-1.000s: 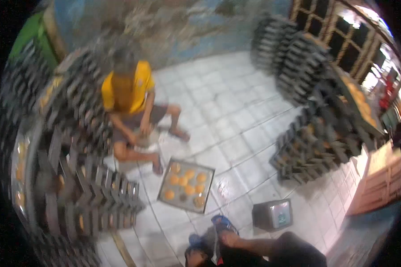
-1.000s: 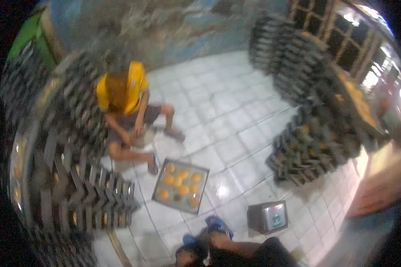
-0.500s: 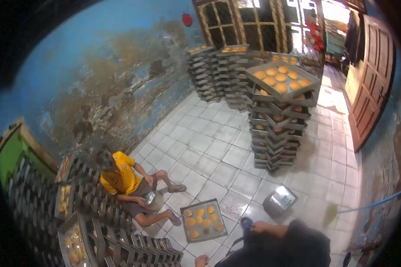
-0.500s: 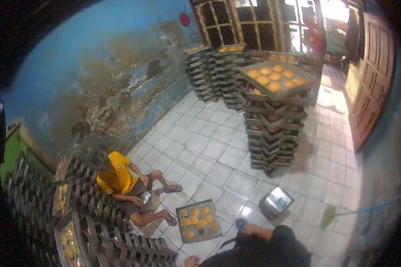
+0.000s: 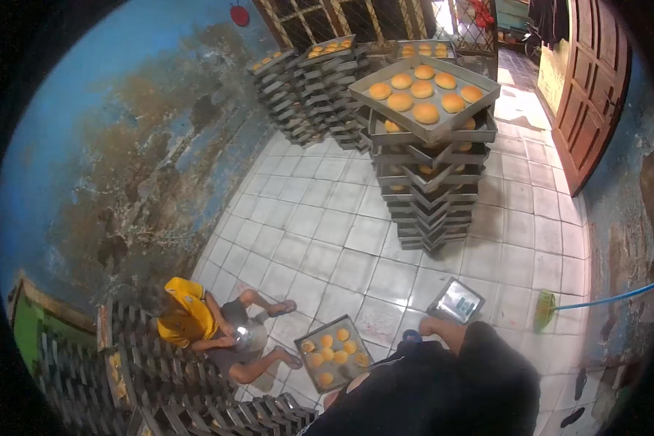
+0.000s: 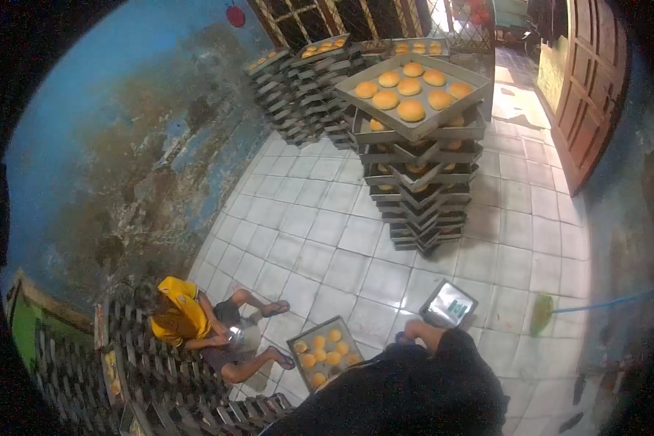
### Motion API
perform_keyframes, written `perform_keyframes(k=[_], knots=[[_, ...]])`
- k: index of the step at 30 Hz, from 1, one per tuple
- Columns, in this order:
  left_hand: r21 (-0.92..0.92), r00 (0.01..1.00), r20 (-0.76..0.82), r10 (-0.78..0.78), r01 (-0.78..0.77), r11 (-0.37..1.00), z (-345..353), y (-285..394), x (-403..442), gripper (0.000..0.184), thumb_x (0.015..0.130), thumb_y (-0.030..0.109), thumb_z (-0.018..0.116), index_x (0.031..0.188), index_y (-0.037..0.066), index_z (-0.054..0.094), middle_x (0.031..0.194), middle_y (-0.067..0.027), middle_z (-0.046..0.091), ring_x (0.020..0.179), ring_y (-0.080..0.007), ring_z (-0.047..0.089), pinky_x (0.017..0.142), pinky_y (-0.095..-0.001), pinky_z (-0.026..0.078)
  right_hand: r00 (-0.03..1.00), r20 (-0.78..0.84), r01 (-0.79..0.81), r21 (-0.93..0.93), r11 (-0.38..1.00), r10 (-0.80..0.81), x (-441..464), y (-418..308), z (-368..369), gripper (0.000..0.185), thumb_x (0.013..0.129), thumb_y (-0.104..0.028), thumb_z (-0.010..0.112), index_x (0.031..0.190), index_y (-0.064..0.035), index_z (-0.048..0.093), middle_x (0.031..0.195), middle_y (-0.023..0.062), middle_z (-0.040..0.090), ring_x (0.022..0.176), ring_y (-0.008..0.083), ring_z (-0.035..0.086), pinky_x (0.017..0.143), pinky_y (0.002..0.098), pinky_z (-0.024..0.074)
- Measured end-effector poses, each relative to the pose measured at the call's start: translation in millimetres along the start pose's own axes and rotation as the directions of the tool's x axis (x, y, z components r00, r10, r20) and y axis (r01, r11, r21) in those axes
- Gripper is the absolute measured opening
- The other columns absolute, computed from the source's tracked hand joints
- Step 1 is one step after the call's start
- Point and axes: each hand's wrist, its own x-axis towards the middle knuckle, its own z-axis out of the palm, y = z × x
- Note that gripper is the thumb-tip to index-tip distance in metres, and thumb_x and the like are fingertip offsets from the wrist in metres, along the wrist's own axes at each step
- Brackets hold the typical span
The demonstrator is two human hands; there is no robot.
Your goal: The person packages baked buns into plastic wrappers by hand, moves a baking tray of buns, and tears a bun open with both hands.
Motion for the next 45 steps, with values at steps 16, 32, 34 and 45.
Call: perform_keyframes(k=[16,32,34,45], knots=[[0.019,0.712,0.456,0.534,-0.607,0.794,4,149,352,0.040,0.099,0.037,0.061,0.123,0.006,0.071,0.109,-0.0164,0.073,0.103,-0.0248,0.068,0.091,-0.0383,0.052,0.979,-0.205,0.059,0.225,0.973,-0.012,85,41,-154,0.034,0.089,-0.032,0.057,0.087,-0.0034,0.074,0.094,0.0211,0.072,0.088,0.0400,0.070,0.081,0.0500,0.0555],[0.031,0.810,0.585,0.051,-0.085,0.996,-47,435,671,0.024,0.098,0.024,0.060,0.112,0.006,0.068,0.097,-0.0067,0.071,0.082,-0.0163,0.067,0.069,-0.0316,0.051,-0.025,-0.290,0.707,0.672,0.222,0.957,-26,109,-546,0.059,0.105,-0.045,0.051,0.146,-0.0050,0.042,0.128,0.0144,0.063,0.104,0.0284,0.068,0.081,0.0417,0.0604],[-0.062,0.768,0.624,0.147,-0.139,0.988,-24,470,685,0.025,0.098,0.025,0.060,0.113,0.007,0.069,0.099,-0.0061,0.071,0.085,-0.0157,0.067,0.071,-0.0313,0.051,-0.014,-0.129,0.794,0.601,0.089,0.992,3,122,-554,0.056,0.105,-0.041,0.050,0.148,-0.0057,0.042,0.130,0.0153,0.063,0.104,0.0287,0.069,0.078,0.0423,0.0614],[-0.388,0.474,0.738,0.479,-0.282,0.877,48,716,630,0.048,0.105,0.044,0.052,0.128,0.003,0.062,0.118,-0.0082,0.069,0.104,-0.0200,0.065,0.086,-0.0374,0.053,-0.071,-0.231,0.405,0.882,0.240,0.970,5,105,-541,0.045,0.098,-0.015,0.048,0.141,-0.0008,0.051,0.106,0.0170,0.068,0.103,0.0322,0.064,0.089,0.0462,0.0522]])
